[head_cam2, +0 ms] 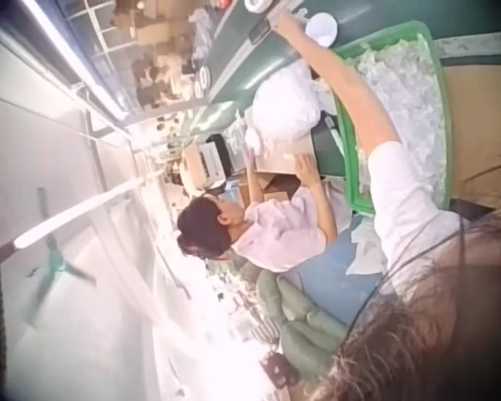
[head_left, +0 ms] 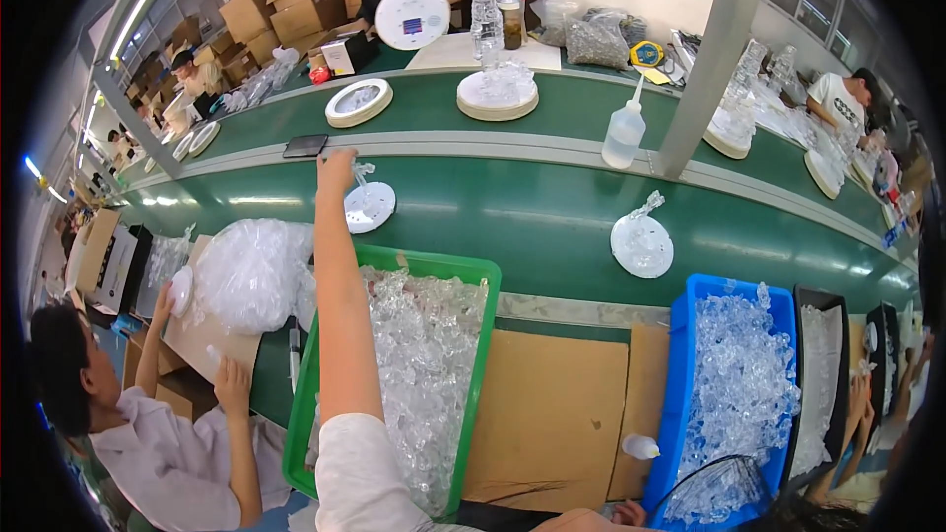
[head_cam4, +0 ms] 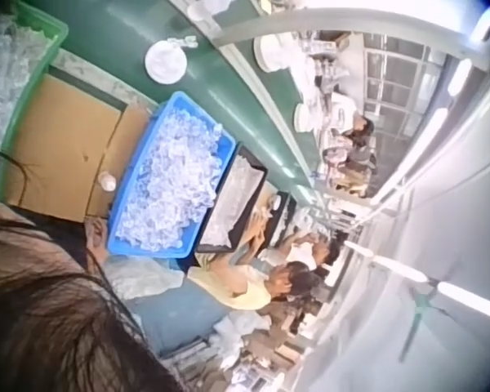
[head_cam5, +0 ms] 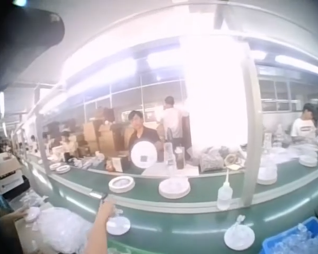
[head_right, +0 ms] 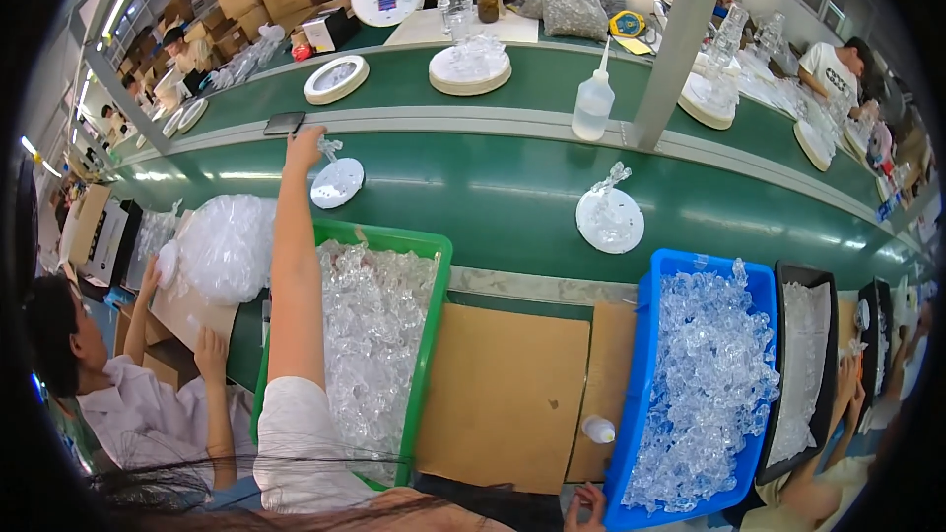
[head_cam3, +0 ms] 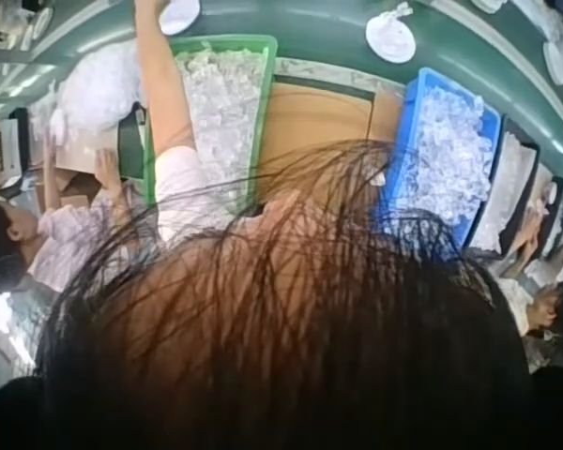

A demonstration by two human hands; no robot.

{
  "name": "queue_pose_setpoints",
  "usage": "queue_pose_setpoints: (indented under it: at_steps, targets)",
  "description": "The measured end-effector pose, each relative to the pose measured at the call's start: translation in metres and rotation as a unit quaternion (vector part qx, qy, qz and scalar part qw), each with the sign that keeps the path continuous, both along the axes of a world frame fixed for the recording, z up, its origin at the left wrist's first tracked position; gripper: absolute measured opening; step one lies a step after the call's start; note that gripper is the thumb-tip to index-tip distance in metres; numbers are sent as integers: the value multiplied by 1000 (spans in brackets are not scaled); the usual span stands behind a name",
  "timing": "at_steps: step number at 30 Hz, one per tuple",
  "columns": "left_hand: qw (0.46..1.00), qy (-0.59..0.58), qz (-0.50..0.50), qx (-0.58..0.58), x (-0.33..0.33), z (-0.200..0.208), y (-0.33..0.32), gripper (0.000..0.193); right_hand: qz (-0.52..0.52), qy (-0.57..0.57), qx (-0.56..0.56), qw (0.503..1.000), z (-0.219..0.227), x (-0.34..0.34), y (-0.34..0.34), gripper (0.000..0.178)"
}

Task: Gluing decorative plastic crystals onto a white circular base plate on an assembly line.

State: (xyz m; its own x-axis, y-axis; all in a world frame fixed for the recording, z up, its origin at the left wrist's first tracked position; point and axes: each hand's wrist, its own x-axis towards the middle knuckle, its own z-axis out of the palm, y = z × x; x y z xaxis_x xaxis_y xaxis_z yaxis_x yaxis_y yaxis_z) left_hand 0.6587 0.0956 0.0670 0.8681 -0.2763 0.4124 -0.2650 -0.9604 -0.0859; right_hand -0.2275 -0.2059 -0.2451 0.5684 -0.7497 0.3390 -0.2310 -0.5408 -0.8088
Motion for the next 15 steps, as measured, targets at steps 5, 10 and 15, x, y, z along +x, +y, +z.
queue_pose_setpoints:
  at_steps: [5,10,15]
  targets:
    - [987,81,-137,-16,-16,46,-21,13,5,44,65,997,128,67,26,37]
    - [958,-30,-283,-34,-97,132,-117,19,-5,137,210,968,250,115,45,26]
    - [923,-6,-379,-71,-250,161,-174,24,49,101,179,977,262,123,41,27]
